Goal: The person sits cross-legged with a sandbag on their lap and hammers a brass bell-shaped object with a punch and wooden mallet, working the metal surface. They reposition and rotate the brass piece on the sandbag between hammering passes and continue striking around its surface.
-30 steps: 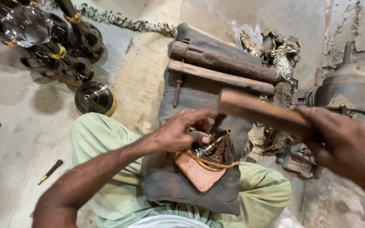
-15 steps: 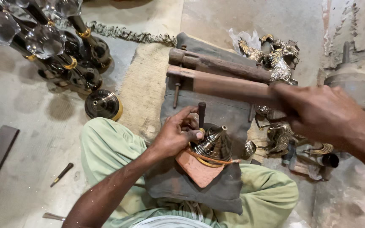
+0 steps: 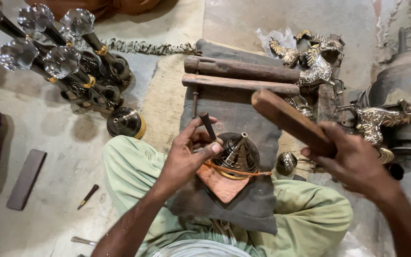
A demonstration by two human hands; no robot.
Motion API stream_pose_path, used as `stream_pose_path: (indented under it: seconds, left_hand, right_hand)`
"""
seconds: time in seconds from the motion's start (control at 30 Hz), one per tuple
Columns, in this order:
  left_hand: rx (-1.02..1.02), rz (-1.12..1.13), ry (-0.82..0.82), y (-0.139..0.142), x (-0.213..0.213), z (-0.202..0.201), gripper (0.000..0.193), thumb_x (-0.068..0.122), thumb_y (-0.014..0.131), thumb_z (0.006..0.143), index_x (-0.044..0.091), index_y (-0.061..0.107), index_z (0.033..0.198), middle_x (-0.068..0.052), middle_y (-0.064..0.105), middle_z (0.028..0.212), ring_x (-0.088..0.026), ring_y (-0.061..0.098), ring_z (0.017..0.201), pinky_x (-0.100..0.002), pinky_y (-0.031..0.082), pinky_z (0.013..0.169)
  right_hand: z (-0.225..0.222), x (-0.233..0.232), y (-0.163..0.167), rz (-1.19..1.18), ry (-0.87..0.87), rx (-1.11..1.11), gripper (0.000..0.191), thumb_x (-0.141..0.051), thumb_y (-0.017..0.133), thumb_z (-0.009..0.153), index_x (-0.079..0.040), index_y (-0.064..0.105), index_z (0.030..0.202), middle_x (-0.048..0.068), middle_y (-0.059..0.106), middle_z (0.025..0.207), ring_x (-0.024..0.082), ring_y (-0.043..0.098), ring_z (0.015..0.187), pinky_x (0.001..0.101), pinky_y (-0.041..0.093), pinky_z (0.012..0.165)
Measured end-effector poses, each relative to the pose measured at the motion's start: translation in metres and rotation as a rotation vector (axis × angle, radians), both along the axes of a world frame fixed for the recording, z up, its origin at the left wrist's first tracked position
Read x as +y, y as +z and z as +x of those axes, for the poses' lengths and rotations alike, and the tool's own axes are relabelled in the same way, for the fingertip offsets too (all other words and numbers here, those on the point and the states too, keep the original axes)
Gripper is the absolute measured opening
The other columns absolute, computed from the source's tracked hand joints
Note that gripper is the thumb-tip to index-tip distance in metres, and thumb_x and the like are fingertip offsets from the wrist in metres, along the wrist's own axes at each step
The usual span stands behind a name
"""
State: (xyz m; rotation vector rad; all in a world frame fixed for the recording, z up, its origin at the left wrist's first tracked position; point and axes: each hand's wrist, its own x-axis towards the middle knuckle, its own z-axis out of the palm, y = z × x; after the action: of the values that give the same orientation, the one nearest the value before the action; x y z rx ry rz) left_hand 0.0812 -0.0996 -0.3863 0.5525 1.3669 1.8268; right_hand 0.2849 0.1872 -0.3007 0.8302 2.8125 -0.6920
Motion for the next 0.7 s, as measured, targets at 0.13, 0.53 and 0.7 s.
stream_pose_path:
  seconds: [0.13,0.53,0.7]
  left_hand:
    - [0.008,-0.005,-0.003,0.006,0.003,0.013,0.060,0.010,0.078,0.089,0.006,0.053,0.143,-0.007,0.073,0.105,-0.013,0.069,0.102,-0.032,0.058,0.096]
    - [0.090,-0.041,0.004,0.017,0.011,0.030,0.060,0.009,0.077,0.090,0.006,0.052,0.144,-0.006,0.072,0.103,-0.013,0.068,0.101,-0.030,0.056,0.095]
    - [0.076,-0.034,0.006,0.020,0.013,0.031,0.058,0.008,0.077,0.090,0.007,0.053,0.143,-0.006,0.072,0.102,-0.012,0.069,0.099,-0.029,0.056,0.093]
  right_hand:
    - [0.023,-0.001,-0.041,-0.229,0.039,0.374,0.060,-0.014,0.075,0.076,-0.009,0.052,0.131,0.009,0.078,0.093,0.015,0.076,0.075,0.0327,0.060,0.061]
    - [0.012,-0.028,-0.062,-0.627,-0.307,0.549,0.042,-0.013,0.082,0.080,-0.002,0.060,0.115,0.001,0.062,0.064,0.009,0.055,0.046,0.0294,0.044,0.039]
    - [-0.001,-0.043,-0.054,-0.551,-0.151,0.773,0.033,-0.009,0.081,0.087,0.000,0.061,0.111,0.001,0.066,0.075,0.008,0.062,0.062,0.0245,0.050,0.056]
